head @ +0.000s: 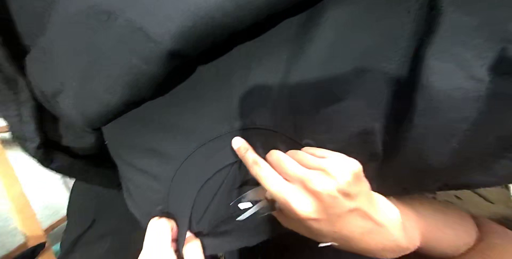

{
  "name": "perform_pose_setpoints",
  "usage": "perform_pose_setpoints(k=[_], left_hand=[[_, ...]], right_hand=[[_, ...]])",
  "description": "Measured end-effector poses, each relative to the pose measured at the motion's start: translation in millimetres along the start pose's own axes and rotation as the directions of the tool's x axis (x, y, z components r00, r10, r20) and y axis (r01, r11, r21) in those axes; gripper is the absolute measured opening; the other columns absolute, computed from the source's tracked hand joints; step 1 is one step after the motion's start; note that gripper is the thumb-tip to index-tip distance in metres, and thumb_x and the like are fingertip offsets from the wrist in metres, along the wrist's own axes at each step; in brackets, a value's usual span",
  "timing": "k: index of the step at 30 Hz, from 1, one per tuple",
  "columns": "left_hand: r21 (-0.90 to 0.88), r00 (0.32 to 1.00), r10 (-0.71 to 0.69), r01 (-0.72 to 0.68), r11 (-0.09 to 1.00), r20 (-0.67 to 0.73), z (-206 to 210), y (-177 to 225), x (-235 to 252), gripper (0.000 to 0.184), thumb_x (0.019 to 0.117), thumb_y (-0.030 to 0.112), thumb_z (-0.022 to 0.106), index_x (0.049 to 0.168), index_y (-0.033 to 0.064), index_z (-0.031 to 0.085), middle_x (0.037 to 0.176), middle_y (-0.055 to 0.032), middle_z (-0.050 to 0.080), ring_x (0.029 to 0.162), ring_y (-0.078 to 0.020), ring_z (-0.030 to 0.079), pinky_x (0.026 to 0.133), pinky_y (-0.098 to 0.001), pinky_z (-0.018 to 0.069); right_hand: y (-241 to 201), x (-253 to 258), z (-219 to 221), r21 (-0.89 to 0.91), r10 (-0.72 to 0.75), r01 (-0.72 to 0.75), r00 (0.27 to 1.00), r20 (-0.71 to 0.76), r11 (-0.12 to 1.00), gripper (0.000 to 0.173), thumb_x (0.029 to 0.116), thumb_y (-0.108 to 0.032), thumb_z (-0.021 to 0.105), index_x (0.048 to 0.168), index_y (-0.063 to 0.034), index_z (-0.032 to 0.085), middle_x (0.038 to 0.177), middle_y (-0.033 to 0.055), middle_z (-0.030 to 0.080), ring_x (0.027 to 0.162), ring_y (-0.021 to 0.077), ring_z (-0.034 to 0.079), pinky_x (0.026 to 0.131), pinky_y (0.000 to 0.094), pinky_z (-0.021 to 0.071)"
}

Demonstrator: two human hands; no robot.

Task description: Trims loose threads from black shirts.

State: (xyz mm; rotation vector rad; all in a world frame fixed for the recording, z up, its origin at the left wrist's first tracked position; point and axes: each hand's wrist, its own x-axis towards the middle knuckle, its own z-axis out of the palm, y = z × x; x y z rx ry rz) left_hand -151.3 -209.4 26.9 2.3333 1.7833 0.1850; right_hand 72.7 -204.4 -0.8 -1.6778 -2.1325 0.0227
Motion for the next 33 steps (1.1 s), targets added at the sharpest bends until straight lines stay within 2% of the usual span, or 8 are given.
perform_pose_setpoints(k=[4, 9, 13, 16, 19, 24, 29, 33], left_hand=[[0.031, 0.999, -0.006, 0.007, 0.999, -0.049, 2, -1, -5, 0.020, 0.0860, 0.018, 0.048, 0.078, 0.0019, 0.055, 0.063, -0.0055, 0.049, 0.050, -0.0102, 0.045, 0.045, -0.0228, 0.0341], [0.123, 0.984, 0.012, 0.011, 0.992, -0.179, 13, 1, -16, 0.029, 0.0922, 0.025, 0.046, 0.072, 0.0068, 0.055, 0.065, -0.0053, 0.048, 0.049, -0.0140, 0.047, 0.043, -0.0256, 0.0337], [0.215, 0.960, 0.005, 0.057, 0.975, -0.281, 26, 14, -25, 0.031, 0.0940, 0.021, 0.046, 0.071, 0.0051, 0.060, 0.063, -0.0075, 0.052, 0.049, -0.0193, 0.054, 0.041, -0.0295, 0.0372], [0.285, 0.953, -0.016, 0.107, 0.952, -0.304, 34, 24, -29, 0.029, 0.0944, 0.017, 0.047, 0.072, 0.0055, 0.061, 0.066, -0.0083, 0.054, 0.052, -0.0200, 0.056, 0.042, -0.0290, 0.0384], [0.309, 0.946, -0.007, 0.113, 0.944, -0.325, 39, 26, -31, 0.028, 0.0957, 0.017, 0.048, 0.073, 0.0053, 0.061, 0.067, -0.0080, 0.055, 0.055, -0.0213, 0.059, 0.044, -0.0289, 0.0397], [0.280, 0.941, 0.004, 0.097, 0.955, -0.337, 41, 25, -31, 0.029, 0.0960, 0.016, 0.048, 0.073, 0.0042, 0.060, 0.066, -0.0088, 0.055, 0.054, -0.0217, 0.058, 0.044, -0.0301, 0.0393], [0.251, 0.936, 0.016, 0.078, 0.965, -0.352, 42, 22, -30, 0.029, 0.0965, 0.015, 0.049, 0.073, 0.0035, 0.061, 0.066, -0.0093, 0.056, 0.054, -0.0234, 0.058, 0.044, -0.0309, 0.0397], [0.234, 0.939, 0.018, 0.066, 0.970, -0.342, 42, 21, -30, 0.030, 0.0977, 0.016, 0.047, 0.076, 0.0027, 0.063, 0.068, -0.0101, 0.057, 0.055, -0.0243, 0.059, 0.043, -0.0323, 0.0403]], right_hand=[[3, -3, 1, 0.032, -0.017, 0.017, 1.000, -0.007, 0.999, 0.041, 0.0923, -0.015, 0.049, 0.124, -0.0020, 0.071, 0.058, 0.0049, 0.052, 0.043, 0.0216, 0.044, 0.041, 0.0339, 0.0281], [6, -4, 1, 0.026, -0.033, 0.033, 0.999, -0.006, 0.999, 0.045, 0.0904, -0.017, 0.049, 0.127, -0.0022, 0.071, 0.057, 0.0053, 0.054, 0.043, 0.0222, 0.046, 0.040, 0.0347, 0.0272], [8, -6, 0, 0.012, -0.045, 0.045, 0.999, -0.002, 0.999, 0.047, 0.0909, -0.021, 0.050, 0.130, -0.0030, 0.070, 0.058, 0.0061, 0.055, 0.043, 0.0234, 0.047, 0.040, 0.0361, 0.0273], [8, -6, -1, -0.004, -0.048, 0.048, 0.999, 0.000, 0.999, 0.049, 0.0902, -0.023, 0.051, 0.131, -0.0034, 0.069, 0.057, 0.0062, 0.053, 0.042, 0.0236, 0.046, 0.040, 0.0365, 0.0266], [6, -6, -1, -0.023, -0.033, 0.033, 0.999, 0.001, 0.999, 0.048, 0.0905, -0.023, 0.052, 0.131, -0.0041, 0.070, 0.056, 0.0071, 0.056, 0.042, 0.0246, 0.048, 0.040, 0.0379, 0.0277], [5, -6, -1, -0.035, -0.034, 0.034, 0.999, 0.007, 0.999, 0.048, 0.0904, -0.021, 0.052, 0.131, -0.0029, 0.070, 0.057, 0.0077, 0.057, 0.041, 0.0255, 0.048, 0.039, 0.0385, 0.0274], [3, -5, -1, -0.061, -0.026, 0.026, 1.000, 0.008, 0.998, 0.051, 0.0868, -0.019, 0.051, 0.131, -0.0039, 0.070, 0.059, 0.0080, 0.058, 0.041, 0.0255, 0.048, 0.039, 0.0387, 0.0272], [3, -7, 1, -0.083, -0.042, 0.041, 0.999, -0.009, 0.996, 0.050, 0.0886, -0.019, 0.049, 0.132, -0.0035, 0.069, 0.062, 0.0095, 0.061, 0.043, 0.0263, 0.050, 0.039, 0.0397, 0.0287]])
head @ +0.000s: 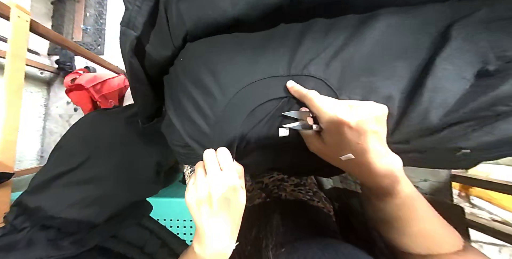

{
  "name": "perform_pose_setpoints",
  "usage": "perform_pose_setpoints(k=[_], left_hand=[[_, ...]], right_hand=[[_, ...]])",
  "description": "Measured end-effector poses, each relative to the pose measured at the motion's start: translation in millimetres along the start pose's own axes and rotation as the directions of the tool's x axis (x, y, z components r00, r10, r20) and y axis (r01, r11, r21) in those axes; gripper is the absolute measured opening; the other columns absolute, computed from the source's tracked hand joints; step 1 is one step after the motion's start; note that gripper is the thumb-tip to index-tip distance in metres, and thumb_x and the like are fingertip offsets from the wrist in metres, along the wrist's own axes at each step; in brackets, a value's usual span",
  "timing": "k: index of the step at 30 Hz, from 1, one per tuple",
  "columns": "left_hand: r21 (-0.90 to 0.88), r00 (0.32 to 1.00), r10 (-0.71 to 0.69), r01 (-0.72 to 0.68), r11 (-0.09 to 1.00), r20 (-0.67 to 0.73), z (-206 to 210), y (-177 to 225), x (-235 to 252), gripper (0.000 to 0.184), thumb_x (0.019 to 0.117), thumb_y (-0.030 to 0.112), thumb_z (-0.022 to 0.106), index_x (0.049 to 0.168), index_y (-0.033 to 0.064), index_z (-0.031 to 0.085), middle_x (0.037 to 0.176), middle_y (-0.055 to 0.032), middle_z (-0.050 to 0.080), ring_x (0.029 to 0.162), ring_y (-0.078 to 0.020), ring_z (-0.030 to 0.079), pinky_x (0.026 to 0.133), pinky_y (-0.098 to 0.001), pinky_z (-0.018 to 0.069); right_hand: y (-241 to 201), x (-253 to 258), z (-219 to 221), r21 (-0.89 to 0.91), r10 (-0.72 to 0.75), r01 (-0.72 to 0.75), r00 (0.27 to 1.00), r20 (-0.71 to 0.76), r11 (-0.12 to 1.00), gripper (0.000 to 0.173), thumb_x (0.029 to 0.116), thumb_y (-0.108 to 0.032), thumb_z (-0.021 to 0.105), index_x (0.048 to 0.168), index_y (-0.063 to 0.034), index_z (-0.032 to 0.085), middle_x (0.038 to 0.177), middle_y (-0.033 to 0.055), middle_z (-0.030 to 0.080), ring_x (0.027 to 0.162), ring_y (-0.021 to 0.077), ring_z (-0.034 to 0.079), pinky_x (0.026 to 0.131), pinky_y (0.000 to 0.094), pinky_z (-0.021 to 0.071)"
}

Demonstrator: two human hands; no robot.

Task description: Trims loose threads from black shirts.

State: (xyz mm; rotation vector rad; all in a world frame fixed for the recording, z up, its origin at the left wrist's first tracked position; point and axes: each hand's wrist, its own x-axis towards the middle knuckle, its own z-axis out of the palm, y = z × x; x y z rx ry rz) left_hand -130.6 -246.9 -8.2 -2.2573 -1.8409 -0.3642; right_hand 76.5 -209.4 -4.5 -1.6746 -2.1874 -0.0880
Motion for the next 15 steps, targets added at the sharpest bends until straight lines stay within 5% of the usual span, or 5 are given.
perform_pose_setpoints(k=[6, 9, 11, 13, 15], left_hand=[[-0.486, 0.970, -0.066, -0.058, 0.872, -0.235, 11, -30, 1, 0.037, 0.1031, 0.021, 0.043, 0.076, 0.0040, 0.061, 0.066, -0.0043, 0.056, 0.059, -0.0119, 0.056, 0.054, -0.0233, 0.0437], [-0.994, 0.909, -0.402, -0.094, 0.055, -0.109, 22, -29, 14, 0.026, 0.1064, 0.025, 0.049, 0.103, 0.0214, 0.074, 0.094, 0.0136, 0.073, 0.091, 0.0057, 0.067, 0.082, -0.0144, 0.0547], [-0.772, 0.919, -0.343, -0.071, -0.632, 0.196, 16, -16, 26, 0.025, 0.1046, 0.026, 0.052, 0.107, 0.0197, 0.076, 0.100, 0.0050, 0.076, 0.097, -0.0036, 0.071, 0.087, -0.0235, 0.0585], [-0.447, 0.942, -0.190, -0.049, -0.893, 0.276, 15, -11, 32, 0.020, 0.1012, 0.025, 0.059, 0.110, 0.0126, 0.073, 0.104, -0.0048, 0.076, 0.101, -0.0141, 0.073, 0.090, -0.0330, 0.0594], [-0.500, 0.976, -0.153, -0.057, -0.864, 0.155, 17, -13, 30, 0.024, 0.0973, 0.019, 0.066, 0.121, 0.0180, 0.065, 0.111, -0.0044, 0.074, 0.105, -0.0146, 0.071, 0.092, -0.0327, 0.0581]], right_hand=[[0, -3, 2, -0.028, -0.043, 0.042, 0.999, -0.028, 0.999, 0.051, 0.0884, -0.014, 0.050, 0.135, -0.0018, 0.066, 0.063, 0.0106, 0.062, 0.044, 0.0276, 0.052, 0.039, 0.0408, 0.0306], [-4, -1, 0, -0.028, -0.024, 0.024, 1.000, -0.007, 0.999, 0.055, 0.0866, -0.012, 0.050, 0.140, -0.0034, 0.063, 0.062, 0.0110, 0.060, 0.044, 0.0291, 0.052, 0.039, 0.0424, 0.0312], [-5, -1, 1, -0.021, -0.014, 0.013, 0.999, -0.038, 1.000, 0.054, 0.0897, -0.013, 0.048, 0.141, -0.0040, 0.062, 0.061, 0.0101, 0.058, 0.043, 0.0282, 0.050, 0.039, 0.0418, 0.0304], [-1, -1, 3, 0.024, -0.015, 0.017, 0.995, -0.102, 1.000, 0.050, 0.0924, -0.015, 0.047, 0.137, -0.0012, 0.065, 0.062, 0.0101, 0.061, 0.044, 0.0266, 0.052, 0.040, 0.0409, 0.0327], [1, -3, 2, 0.115, 0.006, 0.014, 0.984, -0.176, 0.993, 0.046, 0.0937, -0.018, 0.051, 0.131, 0.0018, 0.067, 0.067, 0.0110, 0.065, 0.048, 0.0236, 0.054, 0.042, 0.0384, 0.0358]])
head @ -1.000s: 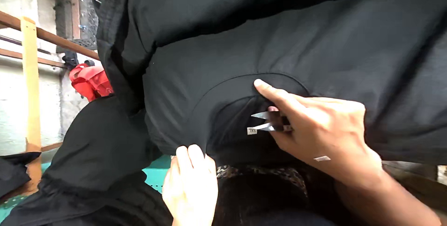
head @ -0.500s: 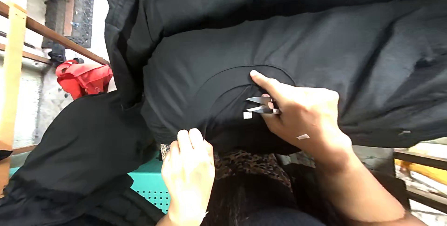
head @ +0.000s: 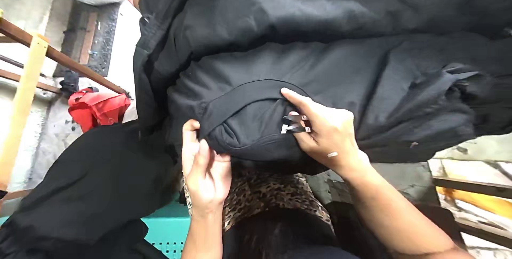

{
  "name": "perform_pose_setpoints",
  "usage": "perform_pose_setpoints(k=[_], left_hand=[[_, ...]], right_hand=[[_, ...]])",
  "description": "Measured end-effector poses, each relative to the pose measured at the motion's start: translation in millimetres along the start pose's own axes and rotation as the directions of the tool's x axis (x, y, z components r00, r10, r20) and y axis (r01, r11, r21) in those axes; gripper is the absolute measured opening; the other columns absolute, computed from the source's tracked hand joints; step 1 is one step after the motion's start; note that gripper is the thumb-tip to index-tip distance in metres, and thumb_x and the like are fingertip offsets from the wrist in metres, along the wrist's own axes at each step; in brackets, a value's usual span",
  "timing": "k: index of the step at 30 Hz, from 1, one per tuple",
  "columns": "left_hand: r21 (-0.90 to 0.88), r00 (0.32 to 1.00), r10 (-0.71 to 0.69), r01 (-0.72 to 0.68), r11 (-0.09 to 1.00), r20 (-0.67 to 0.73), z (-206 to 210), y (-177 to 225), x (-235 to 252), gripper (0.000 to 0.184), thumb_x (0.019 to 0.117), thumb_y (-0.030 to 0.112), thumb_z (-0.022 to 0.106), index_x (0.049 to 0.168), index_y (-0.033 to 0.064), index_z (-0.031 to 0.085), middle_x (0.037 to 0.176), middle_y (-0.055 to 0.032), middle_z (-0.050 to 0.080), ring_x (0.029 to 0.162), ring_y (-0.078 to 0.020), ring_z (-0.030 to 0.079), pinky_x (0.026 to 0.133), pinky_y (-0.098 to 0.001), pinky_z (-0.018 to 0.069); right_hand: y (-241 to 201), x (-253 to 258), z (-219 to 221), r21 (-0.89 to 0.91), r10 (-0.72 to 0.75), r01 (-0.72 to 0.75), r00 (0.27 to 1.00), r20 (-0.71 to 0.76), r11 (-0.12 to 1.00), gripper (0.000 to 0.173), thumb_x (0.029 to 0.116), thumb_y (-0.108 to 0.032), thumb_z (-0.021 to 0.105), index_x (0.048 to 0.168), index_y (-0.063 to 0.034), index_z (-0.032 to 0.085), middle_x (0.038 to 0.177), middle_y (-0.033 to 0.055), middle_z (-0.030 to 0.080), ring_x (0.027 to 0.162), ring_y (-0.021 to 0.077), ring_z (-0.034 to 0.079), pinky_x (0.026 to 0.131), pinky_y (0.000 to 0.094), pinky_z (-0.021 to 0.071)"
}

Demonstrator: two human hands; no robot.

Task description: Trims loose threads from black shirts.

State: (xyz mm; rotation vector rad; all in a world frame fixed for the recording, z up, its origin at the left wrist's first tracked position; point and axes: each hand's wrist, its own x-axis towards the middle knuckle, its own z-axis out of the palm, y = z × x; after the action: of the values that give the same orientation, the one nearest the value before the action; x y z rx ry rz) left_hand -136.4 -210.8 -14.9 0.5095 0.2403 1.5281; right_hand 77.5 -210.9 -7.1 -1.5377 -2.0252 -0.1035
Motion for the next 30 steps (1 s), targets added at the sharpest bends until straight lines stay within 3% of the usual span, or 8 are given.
perform_pose_setpoints(k=[3, 6, 14, 19, 20, 22, 25, 30], left_hand=[[0.449, 0.974, 0.171, -0.221, 0.866, 0.150, -2, 6, -7, 0.043, 0.0937, 0.016, 0.072, 0.133, 0.0261, 0.058, 0.118, 0.0071, 0.074, 0.101, -0.0029, 0.071, 0.088, -0.0205, 0.0578], [0.688, 0.929, 0.341, -0.340, 0.641, 0.142, -1, 8, -11, 0.010, 0.0950, 0.020, 0.071, 0.104, 0.0228, 0.074, 0.094, 0.0161, 0.073, 0.081, 0.0074, 0.066, 0.072, -0.0101, 0.0548], [0.815, 0.932, 0.197, -0.361, 0.454, 0.304, 2, 21, -30, 0.011, 0.1028, 0.031, 0.060, 0.100, 0.0235, 0.068, 0.105, 0.0193, 0.066, 0.102, 0.0102, 0.060, 0.088, -0.0084, 0.0494], [0.853, 0.922, 0.161, -0.387, 0.351, 0.352, -4, 24, -32, 0.027, 0.1077, 0.037, 0.049, 0.093, 0.0206, 0.065, 0.103, 0.0166, 0.064, 0.103, 0.0101, 0.058, 0.089, -0.0091, 0.0468], [0.865, 0.909, 0.152, -0.415, 0.282, 0.387, -2, 27, -37, 0.034, 0.1088, 0.040, 0.045, 0.090, 0.0182, 0.064, 0.104, 0.0138, 0.065, 0.106, 0.0081, 0.059, 0.092, -0.0111, 0.0478], [0.839, 0.866, 0.107, -0.500, 0.214, 0.488, 7, 36, -53, 0.038, 0.1094, 0.042, 0.042, 0.089, 0.0150, 0.059, 0.102, 0.0070, 0.067, 0.104, 0.0009, 0.064, 0.091, -0.0167, 0.0517], [0.788, 0.830, 0.000, -0.529, 0.314, 0.557, 19, 53, -73, 0.032, 0.1099, 0.038, 0.039, 0.097, 0.0148, 0.056, 0.100, 0.0035, 0.067, 0.098, -0.0052, 0.065, 0.088, -0.0196, 0.0515], [0.868, 0.816, 0.307, -0.487, -0.092, 0.491, 1, 38, -35, 0.025, 0.0979, 0.042, 0.066, 0.105, 0.0186, 0.066, 0.110, 0.0122, 0.057, 0.106, 0.0076, 0.054, 0.089, -0.0087, 0.0449]], right_hand=[[-16, -3, -13, 0.159, 0.049, -0.038, 0.997, -0.061, 0.987, 0.051, 0.0973, -0.037, 0.057, 0.129, 0.0023, 0.065, 0.076, 0.0107, 0.064, 0.056, 0.0173, 0.053, 0.049, 0.0337, 0.0411], [-51, -12, -19, 0.242, -0.020, 0.039, 0.997, -0.079, 0.970, 0.038, 0.1066, -0.041, 0.047, 0.116, -0.0066, 0.060, 0.083, 0.0082, 0.061, 0.068, 0.0159, 0.057, 0.057, 0.0285, 0.0436], [-79, -5, -1, 0.106, -0.265, 0.285, 0.949, -0.171, 0.953, 0.023, 0.1064, -0.022, 0.053, 0.105, -0.0044, 0.068, 0.074, 0.0082, 0.064, 0.055, 0.0191, 0.051, 0.052, 0.0301, 0.0371], [-81, 3, 0, 0.353, -0.044, 0.102, 0.985, -0.169, 0.930, 0.025, 0.1016, -0.023, 0.060, 0.100, -0.0006, 0.072, 0.071, 0.0059, 0.064, 0.057, 0.0091, 0.053, 0.050, 0.0208, 0.0370], [-81, 3, -4, 0.576, -0.009, 0.035, 0.999, -0.049, 0.817, 0.028, 0.1033, -0.022, 0.057, 0.107, 0.0027, 0.068, 0.078, 0.0046, 0.064, 0.062, 0.0024, 0.052, 0.055, 0.0142, 0.0391], [-80, 3, -11, 0.921, -0.110, -0.233, 0.954, 0.279, 0.312, 0.037, 0.1070, -0.019, 0.045, 0.126, 0.0098, 0.057, 0.093, -0.0001, 0.064, 0.073, -0.0083, 0.049, 0.065, 0.0078, 0.0405], [-75, -4, -9, 0.815, -0.194, -0.540, 0.840, 0.507, -0.209, 0.049, 0.1038, -0.046, 0.047, 0.134, -0.0077, 0.050, 0.094, -0.0143, 0.062, 0.063, -0.0133, 0.039, 0.053, 0.0061, 0.0301], [-65, -13, -4, 0.707, -0.182, -0.588, 0.803, 0.567, -0.392, 0.052, 0.0969, -0.056, 0.055, 0.131, -0.0173, 0.056, 0.076, -0.0185, 0.054, 0.054, -0.0132, 0.036, 0.049, 0.0052, 0.0297]])
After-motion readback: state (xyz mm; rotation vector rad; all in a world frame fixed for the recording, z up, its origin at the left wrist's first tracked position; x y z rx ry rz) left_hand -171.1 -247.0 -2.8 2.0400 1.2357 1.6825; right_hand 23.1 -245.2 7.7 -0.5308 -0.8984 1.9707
